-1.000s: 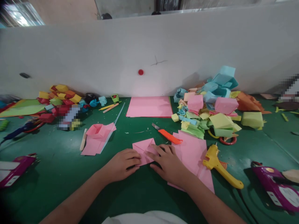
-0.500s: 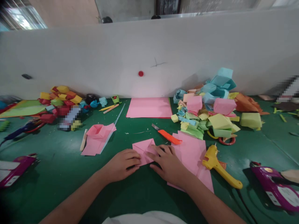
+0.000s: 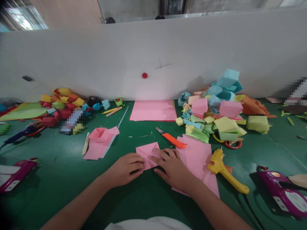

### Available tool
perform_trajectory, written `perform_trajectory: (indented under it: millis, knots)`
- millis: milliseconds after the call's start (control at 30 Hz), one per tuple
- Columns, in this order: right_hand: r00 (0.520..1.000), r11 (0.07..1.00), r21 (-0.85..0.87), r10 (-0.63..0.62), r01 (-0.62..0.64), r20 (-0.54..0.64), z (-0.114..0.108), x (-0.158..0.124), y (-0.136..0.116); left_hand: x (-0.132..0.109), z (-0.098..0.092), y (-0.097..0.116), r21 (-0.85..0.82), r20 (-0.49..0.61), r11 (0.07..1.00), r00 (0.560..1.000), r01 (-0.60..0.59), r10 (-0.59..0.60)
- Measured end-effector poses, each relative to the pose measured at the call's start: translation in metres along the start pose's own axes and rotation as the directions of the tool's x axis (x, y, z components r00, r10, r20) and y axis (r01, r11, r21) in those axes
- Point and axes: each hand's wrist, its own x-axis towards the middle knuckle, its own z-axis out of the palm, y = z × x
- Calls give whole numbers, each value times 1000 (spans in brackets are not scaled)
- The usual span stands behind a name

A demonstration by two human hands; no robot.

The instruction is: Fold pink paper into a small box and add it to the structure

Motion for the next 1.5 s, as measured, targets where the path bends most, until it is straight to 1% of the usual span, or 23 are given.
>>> perform_trajectory:
  millis: [767, 1100, 1500]
  knots:
    - [1000, 999, -34, 0, 0, -6, 2, -1, 1, -1, 2, -1, -7, 6, 1000, 1000, -1, 1]
    - [1000, 1000, -17, -1, 1, -8, 1, -1, 1, -1, 1, -1, -21, -1, 1000, 1000, 1, -1]
    - [1000, 1000, -26, -3, 3, -2, 1, -1, 2, 0, 1, 0, -14, 17, 1000, 1000, -8, 8]
